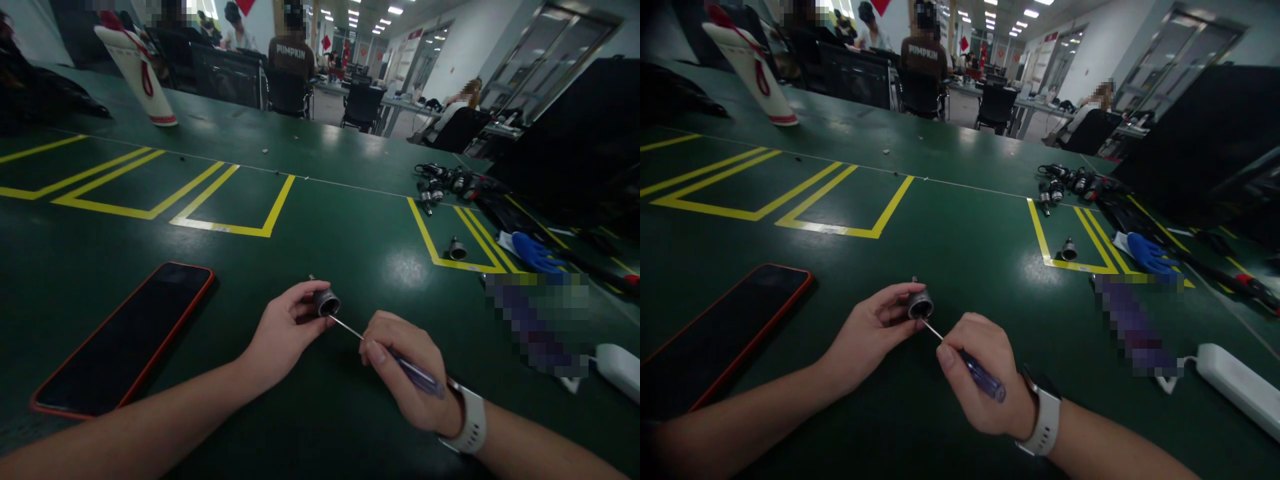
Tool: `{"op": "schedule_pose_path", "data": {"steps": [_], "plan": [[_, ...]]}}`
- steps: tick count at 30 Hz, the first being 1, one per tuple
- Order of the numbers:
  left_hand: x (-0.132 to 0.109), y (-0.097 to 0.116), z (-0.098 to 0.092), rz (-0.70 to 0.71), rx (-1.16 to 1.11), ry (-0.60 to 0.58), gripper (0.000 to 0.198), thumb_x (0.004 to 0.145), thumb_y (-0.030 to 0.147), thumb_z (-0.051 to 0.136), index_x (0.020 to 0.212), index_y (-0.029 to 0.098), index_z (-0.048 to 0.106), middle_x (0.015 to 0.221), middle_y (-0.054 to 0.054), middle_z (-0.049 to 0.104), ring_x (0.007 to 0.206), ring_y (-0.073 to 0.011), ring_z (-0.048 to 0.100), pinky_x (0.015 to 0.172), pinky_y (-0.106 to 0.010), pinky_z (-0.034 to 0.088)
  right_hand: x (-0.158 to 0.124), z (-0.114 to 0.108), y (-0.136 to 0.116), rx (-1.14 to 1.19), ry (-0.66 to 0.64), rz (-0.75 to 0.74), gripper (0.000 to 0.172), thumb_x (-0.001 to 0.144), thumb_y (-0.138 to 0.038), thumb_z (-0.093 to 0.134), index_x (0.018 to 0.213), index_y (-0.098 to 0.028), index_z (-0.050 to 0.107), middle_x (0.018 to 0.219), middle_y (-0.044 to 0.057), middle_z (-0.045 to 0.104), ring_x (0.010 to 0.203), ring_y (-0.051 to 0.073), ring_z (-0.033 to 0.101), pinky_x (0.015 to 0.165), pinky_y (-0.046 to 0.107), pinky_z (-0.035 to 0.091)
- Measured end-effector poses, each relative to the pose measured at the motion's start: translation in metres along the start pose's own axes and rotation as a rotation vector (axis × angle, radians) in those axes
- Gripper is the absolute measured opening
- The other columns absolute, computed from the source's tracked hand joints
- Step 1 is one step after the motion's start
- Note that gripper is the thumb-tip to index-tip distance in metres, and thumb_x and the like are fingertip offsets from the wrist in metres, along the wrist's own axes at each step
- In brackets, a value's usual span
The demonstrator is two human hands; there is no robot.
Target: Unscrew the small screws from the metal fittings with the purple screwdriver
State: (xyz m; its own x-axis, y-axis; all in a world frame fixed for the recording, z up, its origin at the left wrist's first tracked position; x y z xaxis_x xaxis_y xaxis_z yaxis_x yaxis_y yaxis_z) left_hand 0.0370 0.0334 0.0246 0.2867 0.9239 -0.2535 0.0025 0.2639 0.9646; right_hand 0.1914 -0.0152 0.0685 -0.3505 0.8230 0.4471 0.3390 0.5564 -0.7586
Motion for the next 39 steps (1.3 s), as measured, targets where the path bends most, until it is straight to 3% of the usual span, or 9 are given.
{"op": "schedule_pose_path", "data": {"steps": [8,20,32,39], "plan": [[-0.005,-0.004,-0.014,0.002,0.060,0.018,0.044,0.067,0.013,0.068,0.109,0.019,0.057,0.098,-0.001,0.068,0.093,-0.0183,0.065,0.089,-0.037,0.051,0.003,0.010,0.006,0.059,-0.024,0.062,0.018,0.087,-0.016,0.043,0.072,-0.017,0.053,0.062,0.002,0.054,0.059,0.013,0.050,0.057,0.029,0.038],[-0.002,-0.008,-0.013,0.055,0.101,-0.010,0.040,0.068,0.011,0.065,0.107,0.021,0.059,0.110,-0.004,0.062,0.093,-0.0172,0.065,0.086,-0.037,0.053,0.001,0.008,0.018,0.106,-0.026,0.125,0.019,0.088,-0.017,0.045,0.072,-0.017,0.055,0.063,0.002,0.055,0.060,0.013,0.051,0.057,0.028,0.039],[0.000,-0.003,-0.013,0.050,0.085,0.011,0.042,0.066,0.009,0.067,0.107,0.019,0.058,0.097,-0.002,0.066,0.089,-0.0177,0.066,0.084,-0.035,0.053,0.003,0.014,0.006,0.071,-0.020,0.020,0.019,0.086,-0.016,0.044,0.070,-0.017,0.054,0.060,0.002,0.054,0.057,0.013,0.051,0.056,0.028,0.039],[0.004,0.000,-0.012,0.082,0.093,0.076,0.043,0.067,0.016,0.071,0.108,0.020,0.058,0.097,-0.001,0.066,0.090,-0.0165,0.066,0.085,-0.031,0.053,0.002,-0.003,0.006,-0.037,0.009,-0.068,0.018,0.086,-0.014,0.045,0.072,-0.016,0.054,0.061,0.002,0.055,0.057,0.013,0.050,0.056,0.028,0.038]]}}
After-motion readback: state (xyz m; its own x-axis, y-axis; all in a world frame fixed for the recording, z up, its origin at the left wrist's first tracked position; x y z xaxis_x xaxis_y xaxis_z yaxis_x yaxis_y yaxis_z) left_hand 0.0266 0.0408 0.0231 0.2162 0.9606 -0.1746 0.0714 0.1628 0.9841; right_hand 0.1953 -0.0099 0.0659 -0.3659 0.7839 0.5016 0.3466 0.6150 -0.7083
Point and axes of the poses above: each hand's wrist, its own x-axis towards the middle knuckle, its own z-axis out of the palm, y = z × x, the point moved 4 cm from there along x, towards the middle knuckle
